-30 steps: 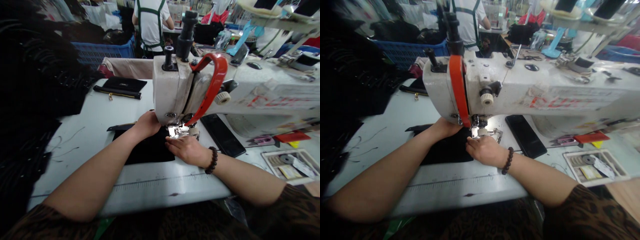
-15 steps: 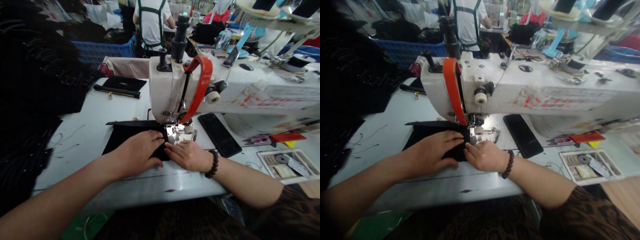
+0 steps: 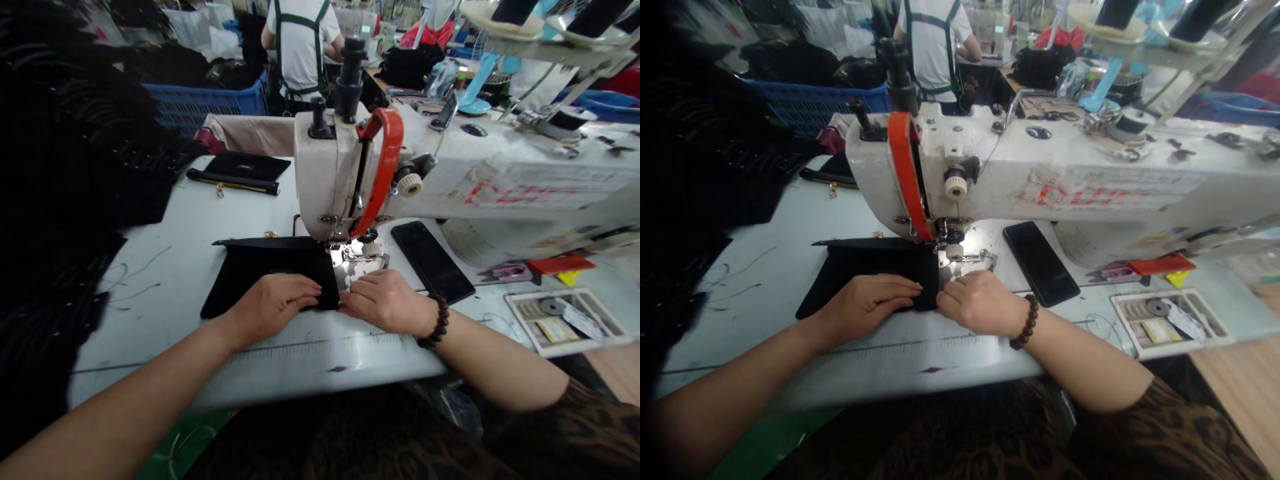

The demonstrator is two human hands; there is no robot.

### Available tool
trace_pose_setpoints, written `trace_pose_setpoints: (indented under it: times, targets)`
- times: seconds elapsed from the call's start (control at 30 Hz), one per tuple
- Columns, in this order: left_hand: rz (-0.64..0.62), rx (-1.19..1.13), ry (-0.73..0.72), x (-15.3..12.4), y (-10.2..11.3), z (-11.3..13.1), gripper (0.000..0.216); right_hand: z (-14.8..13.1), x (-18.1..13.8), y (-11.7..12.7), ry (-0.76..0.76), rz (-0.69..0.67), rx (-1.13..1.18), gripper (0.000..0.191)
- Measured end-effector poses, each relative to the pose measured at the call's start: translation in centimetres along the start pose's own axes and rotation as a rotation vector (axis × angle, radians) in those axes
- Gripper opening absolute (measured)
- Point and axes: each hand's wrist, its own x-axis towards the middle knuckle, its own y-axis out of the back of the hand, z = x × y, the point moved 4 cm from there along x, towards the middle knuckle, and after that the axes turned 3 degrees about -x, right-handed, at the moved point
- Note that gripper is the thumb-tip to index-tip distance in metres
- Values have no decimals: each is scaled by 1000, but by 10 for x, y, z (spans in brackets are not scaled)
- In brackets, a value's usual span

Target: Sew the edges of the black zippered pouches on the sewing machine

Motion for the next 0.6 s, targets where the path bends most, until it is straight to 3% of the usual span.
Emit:
trace_pose_setpoints:
  times: [0.13,0.27,0.37,0.6]
  targets:
    - [40,-63,96,1,3,-3,21,5,-1,-6,-64,-151,-29,20]
    - [123,-13,162,0,4,-6,22,-2,1,-6,-35,-159,-5,18]
    - [140,54,91,-1,0,-3,21,-10,3,-9,29,-196,8,18]
    - [67,262,-244,-7,-2,14,22,-13,0,-17,117,-305,43,24]
